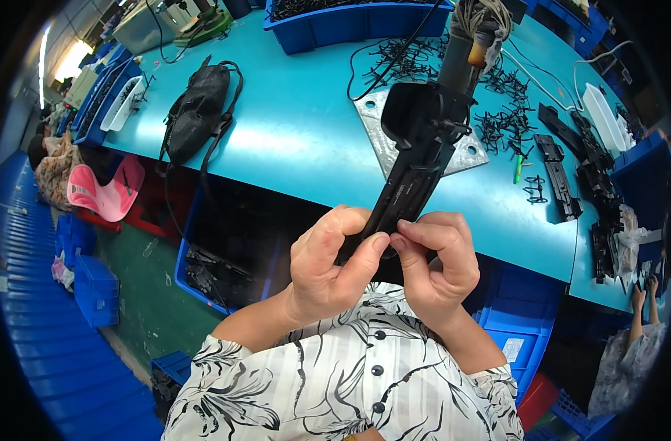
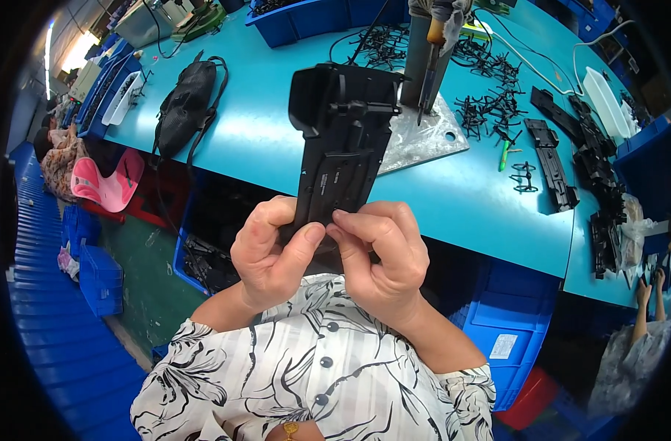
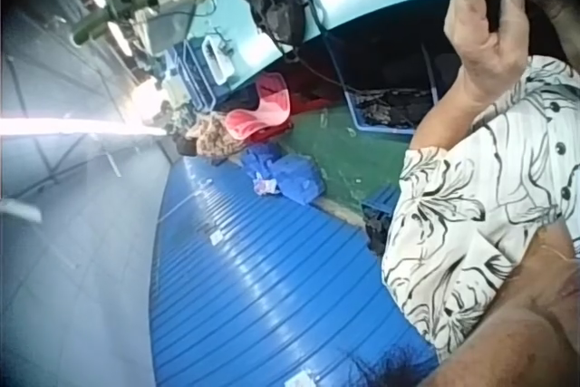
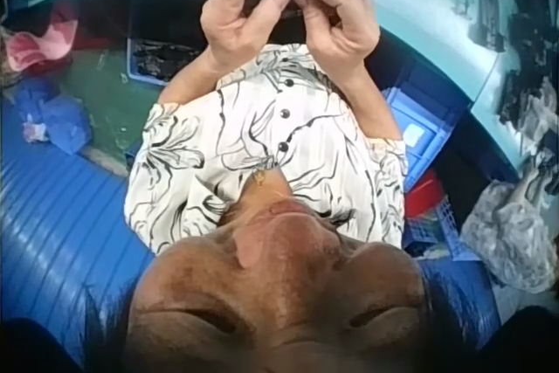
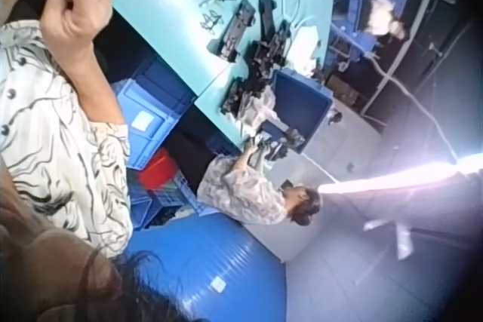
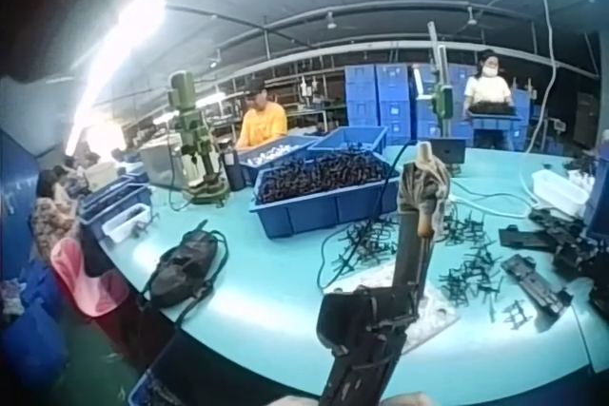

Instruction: Assembling the plastic chassis and internal components of a toy car using an electric screwdriver and manual snapping.

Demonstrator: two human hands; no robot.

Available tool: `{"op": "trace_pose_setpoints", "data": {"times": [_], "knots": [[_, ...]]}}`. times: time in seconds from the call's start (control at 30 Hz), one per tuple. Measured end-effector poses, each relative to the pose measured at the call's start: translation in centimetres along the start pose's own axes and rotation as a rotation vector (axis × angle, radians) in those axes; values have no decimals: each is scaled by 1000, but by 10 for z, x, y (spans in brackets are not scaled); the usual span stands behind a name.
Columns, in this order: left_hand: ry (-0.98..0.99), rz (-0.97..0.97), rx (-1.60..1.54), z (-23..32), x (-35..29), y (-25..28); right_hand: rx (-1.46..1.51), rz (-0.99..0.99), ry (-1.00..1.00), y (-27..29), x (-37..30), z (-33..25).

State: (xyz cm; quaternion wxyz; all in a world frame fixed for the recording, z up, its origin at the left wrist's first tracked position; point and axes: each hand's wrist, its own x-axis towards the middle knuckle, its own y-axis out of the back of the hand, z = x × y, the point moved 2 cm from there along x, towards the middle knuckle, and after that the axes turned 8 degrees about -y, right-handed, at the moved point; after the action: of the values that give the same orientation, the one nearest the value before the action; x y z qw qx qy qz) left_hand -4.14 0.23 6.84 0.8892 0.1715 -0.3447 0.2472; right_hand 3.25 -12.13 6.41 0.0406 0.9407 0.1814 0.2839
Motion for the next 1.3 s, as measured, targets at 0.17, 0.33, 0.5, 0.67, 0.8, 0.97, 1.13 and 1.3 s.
{"op": "trace_pose_setpoints", "data": {"times": [0.17, 0.33, 0.5, 0.67, 0.8, 0.97, 1.13, 1.3], "knots": [[40, 22, 2, 3, 0, -2, 47, -32, -54, 1, 3, -2], [75, 61, -19, 0, -5, -5, 133, -76, -137, 2, 4, 3], [186, 97, -93, -5, -11, -4, 260, -51, -299, -4, 2, 4], [240, 164, -202, -7, -13, -4, 234, -106, -389, -6, 4, 6], [216, 181, -195, -9, -13, -2, 178, -137, -372, -8, 10, 2], [113, 118, -12, -13, -15, 4, 68, -133, -301, -11, 11, -2], [-19, 128, 55, -13, -12, 4, 115, -159, -332, -14, 14, -2], [112, 188, -79, -9, -12, 0, 120, -174, -357, -17, 17, -2]]}}
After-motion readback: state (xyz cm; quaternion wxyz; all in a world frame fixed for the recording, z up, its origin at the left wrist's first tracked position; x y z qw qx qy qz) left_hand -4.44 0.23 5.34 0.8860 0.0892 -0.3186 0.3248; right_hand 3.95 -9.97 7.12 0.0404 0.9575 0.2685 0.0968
